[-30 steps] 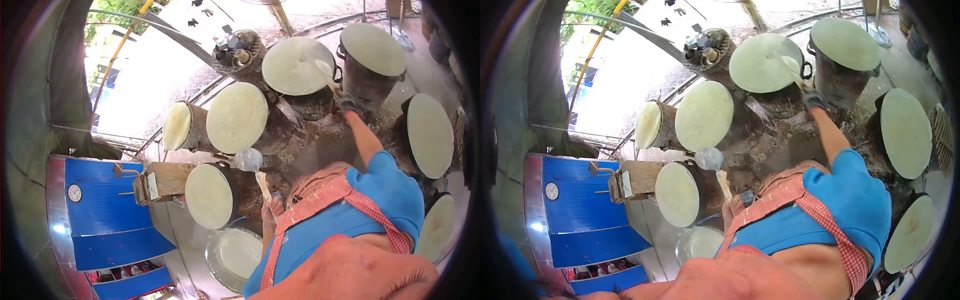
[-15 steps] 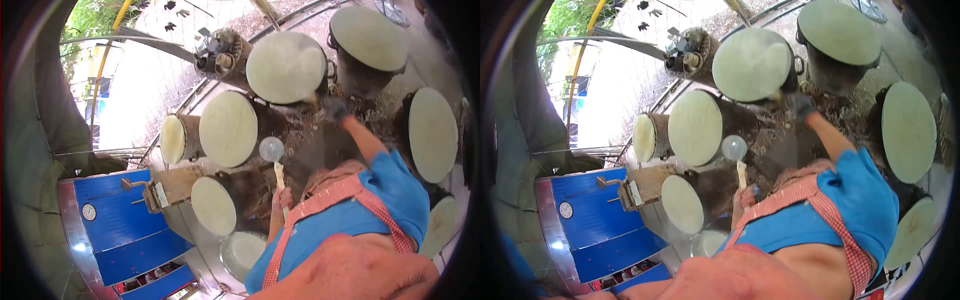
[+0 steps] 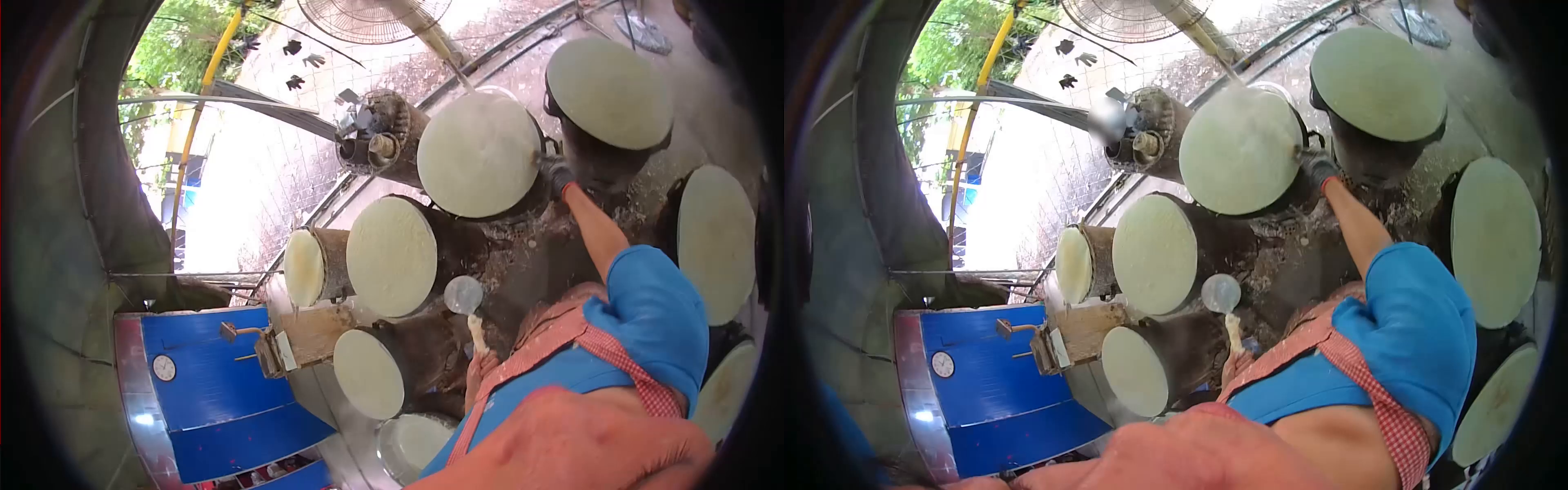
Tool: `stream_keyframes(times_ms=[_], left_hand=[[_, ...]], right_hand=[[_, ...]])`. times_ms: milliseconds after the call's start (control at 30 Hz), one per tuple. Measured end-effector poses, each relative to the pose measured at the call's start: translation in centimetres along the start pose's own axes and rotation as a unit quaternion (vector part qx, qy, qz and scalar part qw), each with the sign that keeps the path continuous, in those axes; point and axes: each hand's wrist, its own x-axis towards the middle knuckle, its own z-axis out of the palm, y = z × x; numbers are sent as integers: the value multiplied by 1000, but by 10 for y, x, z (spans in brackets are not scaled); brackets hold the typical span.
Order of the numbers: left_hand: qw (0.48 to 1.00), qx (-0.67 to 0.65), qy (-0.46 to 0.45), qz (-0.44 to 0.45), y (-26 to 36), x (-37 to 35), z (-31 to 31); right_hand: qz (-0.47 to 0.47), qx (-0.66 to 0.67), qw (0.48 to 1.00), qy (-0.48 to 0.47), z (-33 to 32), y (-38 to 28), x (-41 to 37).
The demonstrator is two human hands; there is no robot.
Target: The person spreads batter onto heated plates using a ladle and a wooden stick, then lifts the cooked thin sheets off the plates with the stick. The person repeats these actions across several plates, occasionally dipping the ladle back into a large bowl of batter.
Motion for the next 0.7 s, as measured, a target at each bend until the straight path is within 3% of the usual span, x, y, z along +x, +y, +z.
stream_keyframes(times_ms=[33, 67, 100, 133, 167, 267, 300, 367, 400, 433, 467, 500, 533, 600, 700], left_hand=[[1000, 1, 7, -6, 2, -6, 9], [987, 118, 100, 38, 0, 1, 32], [950, 231, 198, 76, -1, -1, 48], [993, 55, 104, 5, 13, -6, 41], [995, -60, 79, -17, 27, -6, 28], [998, -8, 66, -3, 44, -21, 6], [996, -67, 65, -9, 48, -25, 5], [991, -126, 45, -21, 55, -12, 0], [990, -134, 49, -13, 61, -10, -10], [989, -140, 57, -4, 66, -9, -15], [984, -167, 54, -13, 65, -7, -7], [986, -161, 51, -10, 67, -9, -6], [983, -181, 30, -24, 68, -10, -10], [978, -199, -5, -65, 71, -7, -12], [974, -224, 28, -35, 68, 2, 14]], right_hand=[[-47, -1, 998, 42, 23, -11, -27], [-95, -12, 992, 87, 32, -22, -44], [-108, -108, 987, 42, 23, -22, -58], [-130, -201, 971, 0, 14, -22, -71], [-125, -359, 917, -123, -6, -22, -55], [-107, -379, 918, -36, -21, 3, -66], [-128, -433, 892, -27, -7, 21, -74], [-196, -605, 771, 7, 17, 56, -86], [-132, -419, 898, -15, -2, 33, -108], [-63, -205, 976, -38, -12, 14, -124], [1, 26, 997, -73, -13, 5, -126], [75, 253, 961, -78, -15, -4, -127], [81, 233, 968, -52, -26, -2, -116], [68, 40, 997, 5, -53, -11, -72], [54, -136, 987, 60, -71, -48, -37]])
